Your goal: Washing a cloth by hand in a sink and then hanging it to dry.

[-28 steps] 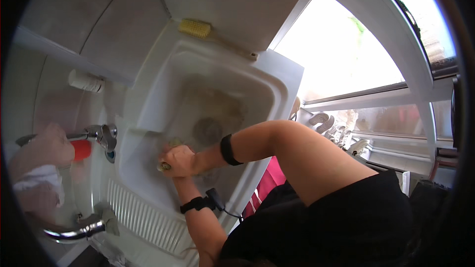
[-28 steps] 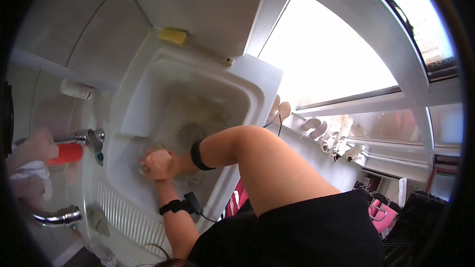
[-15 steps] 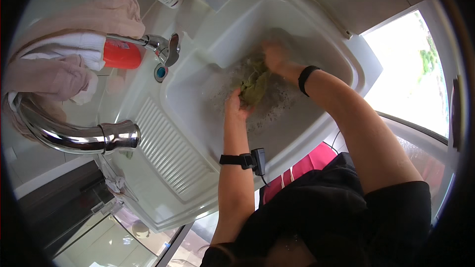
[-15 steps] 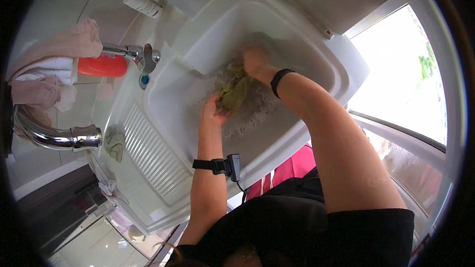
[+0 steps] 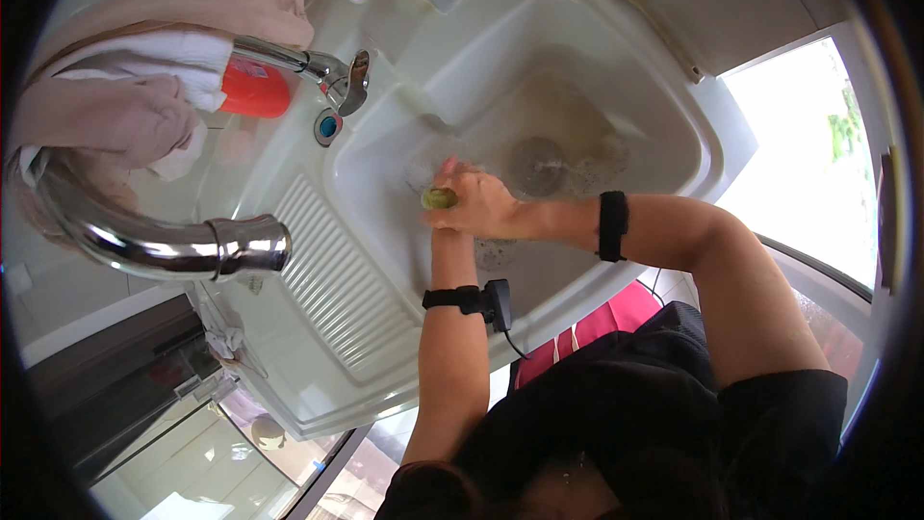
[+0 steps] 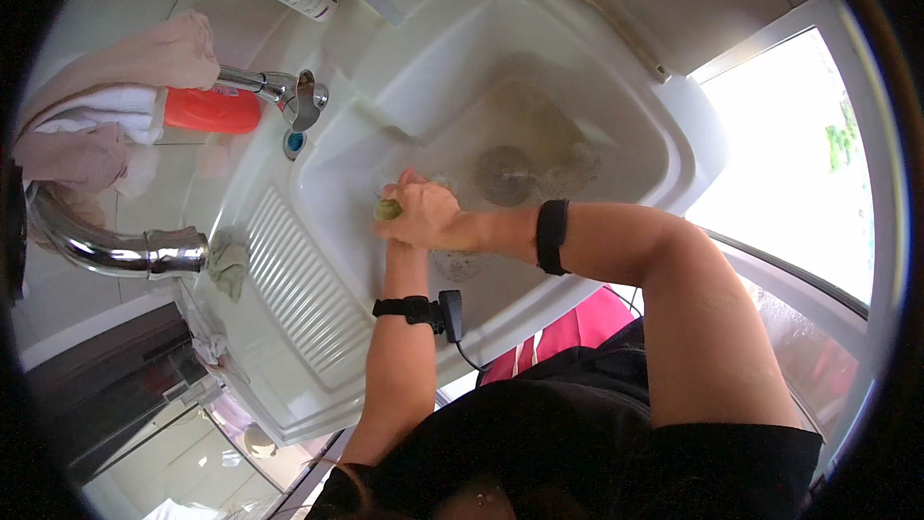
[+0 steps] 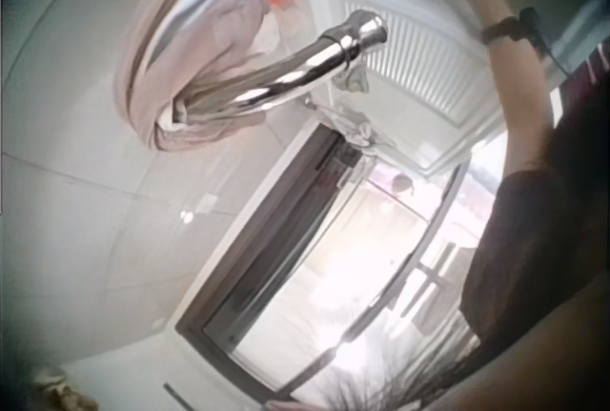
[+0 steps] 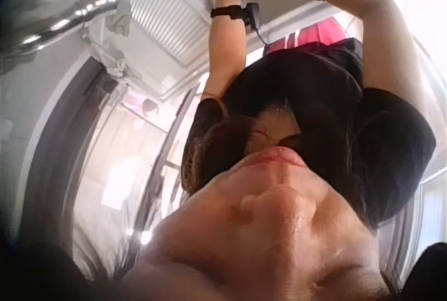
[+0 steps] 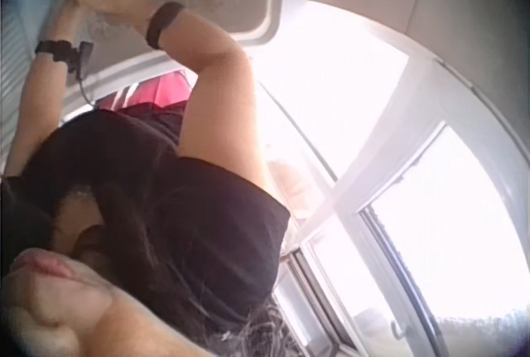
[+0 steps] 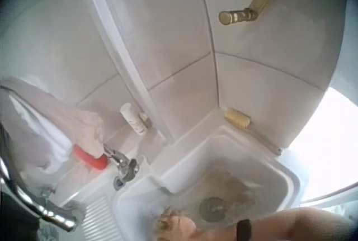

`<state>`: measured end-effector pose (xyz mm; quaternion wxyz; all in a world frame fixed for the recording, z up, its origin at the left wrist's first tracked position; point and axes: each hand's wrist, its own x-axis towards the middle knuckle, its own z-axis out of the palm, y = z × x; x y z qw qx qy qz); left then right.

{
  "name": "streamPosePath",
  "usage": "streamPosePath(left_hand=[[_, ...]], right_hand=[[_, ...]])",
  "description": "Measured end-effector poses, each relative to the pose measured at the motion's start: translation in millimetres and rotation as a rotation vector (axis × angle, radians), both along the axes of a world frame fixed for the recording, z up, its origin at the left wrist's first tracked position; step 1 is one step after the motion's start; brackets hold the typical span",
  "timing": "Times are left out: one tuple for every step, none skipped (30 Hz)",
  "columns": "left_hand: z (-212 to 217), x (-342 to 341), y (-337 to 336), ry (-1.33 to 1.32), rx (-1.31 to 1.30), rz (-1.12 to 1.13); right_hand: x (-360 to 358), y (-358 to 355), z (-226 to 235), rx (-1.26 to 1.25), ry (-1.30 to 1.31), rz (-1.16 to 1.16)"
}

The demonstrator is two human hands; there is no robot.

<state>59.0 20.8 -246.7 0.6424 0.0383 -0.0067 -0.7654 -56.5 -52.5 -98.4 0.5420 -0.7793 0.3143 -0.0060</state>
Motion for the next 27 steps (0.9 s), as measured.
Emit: streamPosePath(left_hand=[[15.9, -12.1, -9.1, -0.106, 0.153, 0.038], [33.2, -24.9, -16.7, -0.216, 0.306, 0.08], [53.3, -41.3, -30.5, -0.322, 0.45, 0.113], [75.4, -51.8, -36.8, -0.44, 0.599, 0.166], [90.2, -60.5, -42.5, -0.555, 0.747, 0.211], [103.7, -64.3, -42.7, -0.561, 0.747, 0.213], [112.0, -67.1, -44.1, -0.554, 0.756, 0.216], [118.1, -69.4, -46.2, -0.544, 0.765, 0.215], [123.8, -65.5, -47.0, -0.524, 0.814, 0.187], [105.8, -48.1, -41.6, -0.528, 0.811, 0.195], [70.9, -16.6, -26.4, -0.397, 0.41, 0.13], [52.3, 1.6, -15.0, -0.264, 0.011, 0.05], [104.0, -44.4, -24.1, -0.454, 0.593, 0.411], [111.2, -57.5, -33.0, -0.448, 0.596, 0.394], [124.3, -64.5, -37.5, -0.465, 0.596, 0.351], [134.1, -68.3, -38.7, -0.484, 0.605, 0.312], [137.8, -76.9, -45.6, -0.492, 0.604, 0.249], [141.4, -77.7, -47.1, -0.507, 0.611, 0.208], [143.4, -77.1, -48.0, -0.52, 0.618, 0.167], [144.2, -75.9, -48.9, -0.521, 0.618, 0.169], [143.7, -76.2, -52.1, -0.478, 0.611, 0.264], [149.8, -79.0, -54.0, -0.431, 0.606, 0.358], [158.1, -77.5, -54.3, -0.53, 0.689, 0.39], [165.7, -77.3, -53.7, -0.529, 0.688, 0.391], [171.2, -77.7, -52.3, -0.627, 0.673, 0.395], [173.3, -78.7, -51.7, -0.725, 0.657, 0.398], [169.8, -83.3, -54.5, -0.775, 0.678, 0.486]], right_hand=[[1.3, -4.9, -8.7, -0.027, 0.028, -0.081], [4.4, -10.5, -19.5, -0.052, 0.052, -0.158], [5.1, -21.3, -32.0, -0.086, 0.084, -0.245], [9.5, -28.2, -38.9, -0.114, 0.1, -0.315], [10.2, -36.0, -42.6, -0.14, 0.122, -0.392], [8.8, -41.9, -41.1, -0.139, 0.116, -0.392], [3.9, -49.8, -42.9, -0.079, 0.109, -0.561], [0.2, -54.1, -44.8, -0.018, 0.103, -0.733], [-7.2, -44.6, -22.2, 0.05, 0.075, -0.694], [-8.0, -20.1, -16.4, 0.049, 0.067, -0.689], [-1.8, 12.2, -11.2, -0.055, -0.119, -0.592], [4.5, 30.1, -7.3, -0.156, -0.298, -0.5], [2.4, 23.8, 2.3, -0.158, -0.284, -0.516], [-0.8, 17.4, 12.9, -0.156, -0.153, -0.481], [-1.1, 14.7, 26.4, -0.156, -0.041, -0.435], [4.8, 0.9, 17.1, -0.152, -0.049, -0.434], [6.4, -31.1, -4.7, -0.095, -0.113, -0.498], [8.5, -46.6, -4.7, -0.03, -0.19, -0.542], [4.8, -46.2, -4.9, -0.029, -0.193, -0.541], [-0.6, -44.7, -4.8, -0.05, -0.13, -0.603], [-6.2, -43.6, 2.1, -0.072, -0.065, -0.665], [-12.1, -33.0, 8.6, -0.072, -0.062, -0.664], [-19.2, -17.8, 15.2, 0.142, -0.057, -0.652], [-22.3, -9.5, 19.0, 0.355, -0.057, -0.635], [-22.8, -8.9, 18.9, 0.354, -0.057, -0.634], [-23.1, -8.4, 18.2, 0.539, -0.127, -0.729], [-20.9, -6.6, 18.1, 0.727, -0.199, -0.819]])
